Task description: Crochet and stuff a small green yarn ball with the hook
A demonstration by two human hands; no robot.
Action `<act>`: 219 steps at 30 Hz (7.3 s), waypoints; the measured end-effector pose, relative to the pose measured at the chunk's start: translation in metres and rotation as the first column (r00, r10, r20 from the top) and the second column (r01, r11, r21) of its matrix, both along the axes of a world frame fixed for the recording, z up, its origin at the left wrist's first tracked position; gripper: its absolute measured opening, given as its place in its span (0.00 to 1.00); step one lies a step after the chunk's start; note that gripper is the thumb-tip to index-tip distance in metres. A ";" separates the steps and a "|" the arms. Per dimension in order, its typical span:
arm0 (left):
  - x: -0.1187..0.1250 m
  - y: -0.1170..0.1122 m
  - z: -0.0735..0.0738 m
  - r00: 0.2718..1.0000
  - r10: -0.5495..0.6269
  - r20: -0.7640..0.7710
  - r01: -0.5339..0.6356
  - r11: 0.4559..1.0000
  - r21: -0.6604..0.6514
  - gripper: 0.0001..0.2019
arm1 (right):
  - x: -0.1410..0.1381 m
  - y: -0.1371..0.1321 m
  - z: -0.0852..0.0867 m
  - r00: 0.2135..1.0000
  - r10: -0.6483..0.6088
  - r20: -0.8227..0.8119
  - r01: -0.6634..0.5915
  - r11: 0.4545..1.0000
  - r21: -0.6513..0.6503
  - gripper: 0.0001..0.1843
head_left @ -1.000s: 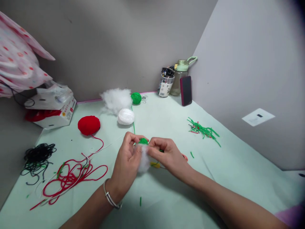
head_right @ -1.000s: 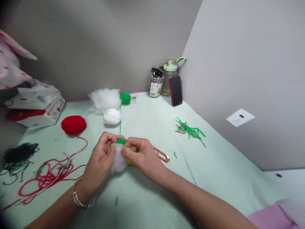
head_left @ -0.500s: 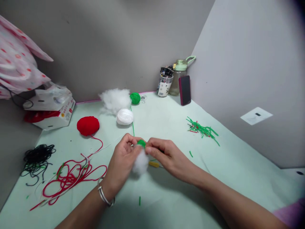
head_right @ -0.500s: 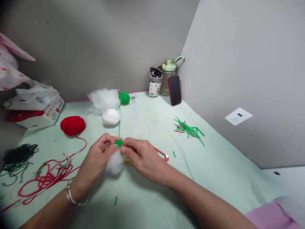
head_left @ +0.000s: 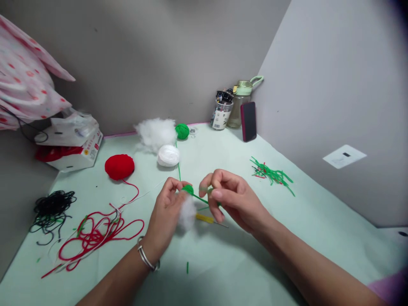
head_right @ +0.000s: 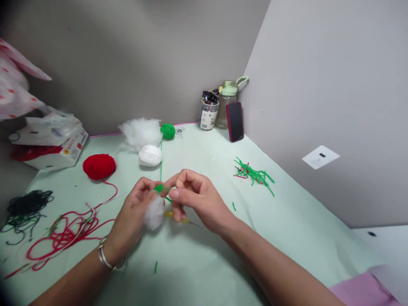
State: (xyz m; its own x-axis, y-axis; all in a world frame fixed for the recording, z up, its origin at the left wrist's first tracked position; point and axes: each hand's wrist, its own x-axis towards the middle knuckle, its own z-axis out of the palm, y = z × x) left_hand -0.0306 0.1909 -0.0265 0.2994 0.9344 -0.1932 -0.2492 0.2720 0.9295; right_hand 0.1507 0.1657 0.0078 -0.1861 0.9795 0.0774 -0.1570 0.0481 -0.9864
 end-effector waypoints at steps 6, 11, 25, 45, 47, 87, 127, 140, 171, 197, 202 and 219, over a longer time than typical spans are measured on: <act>0.001 0.001 0.001 0.999 0.015 0.042 -0.012 0.998 -0.056 0.16 | -0.007 -0.001 -0.019 0.707 -0.242 0.664 -0.006 0.937 0.348 0.06; 0.003 -0.001 0.001 0.998 -0.011 0.068 0.016 0.997 -0.075 0.16 | -0.010 0.001 -0.030 0.627 -0.310 0.714 -0.078 0.888 0.454 0.09; -0.006 0.003 -0.001 0.983 -0.181 0.016 0.180 0.982 0.055 0.15 | -0.005 -0.002 -0.005 0.805 -0.112 0.582 0.101 0.994 0.051 0.12; -0.003 0.001 0.000 0.989 -0.132 -0.064 0.140 0.980 0.138 0.12 | -0.005 0.003 -0.006 0.906 -0.076 0.416 0.107 0.993 -0.052 0.17; -0.003 0.003 0.000 0.991 -0.080 -0.104 0.095 0.985 0.142 0.12 | -0.006 0.000 -0.001 0.930 0.018 0.366 0.010 0.997 -0.075 0.14; 0.003 0.000 -0.002 0.959 0.110 -0.260 -0.035 0.960 0.277 0.10 | -0.017 -0.004 -0.012 0.849 -0.022 0.528 0.054 0.998 -0.045 0.13; -0.005 0.002 -0.010 0.990 -0.059 -0.131 0.079 0.984 0.161 0.12 | -0.007 -0.003 -0.013 0.773 -0.059 0.631 -0.017 0.993 0.113 0.12; -0.004 0.002 -0.016 0.992 -0.040 -0.116 0.047 0.997 0.058 0.10 | -0.018 -0.007 -0.025 0.604 -0.186 0.775 -0.064 0.958 0.279 0.05; -0.004 -0.005 -0.009 0.941 0.084 -0.327 0.058 0.914 0.401 0.12 | -0.020 0.002 -0.016 0.964 -0.012 0.265 0.079 0.967 -0.241 0.19; -0.004 0.008 -0.010 0.967 0.026 -0.252 0.019 0.984 0.175 0.12 | -0.006 0.004 -0.014 0.934 -0.148 0.326 0.113 0.986 0.122 0.11; -0.003 0.003 -0.007 0.975 0.036 -0.220 0.000 0.987 0.161 0.11 | -0.003 0.006 -0.011 0.996 -0.026 0.084 0.031 0.998 -0.056 0.11; -0.003 -0.001 -0.011 0.985 -0.150 -0.084 0.160 0.979 0.127 0.12 | -0.007 0.003 -0.020 0.799 -0.116 0.590 0.132 0.991 0.016 0.11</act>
State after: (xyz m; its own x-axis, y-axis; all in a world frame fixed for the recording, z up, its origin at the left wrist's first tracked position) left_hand -0.0331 0.1895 -0.0371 0.4325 0.8964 -0.0974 -0.1433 0.1750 0.9741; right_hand 0.1442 0.1690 -0.0125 -0.0645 0.9974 -0.0321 0.4595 0.0011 -0.8882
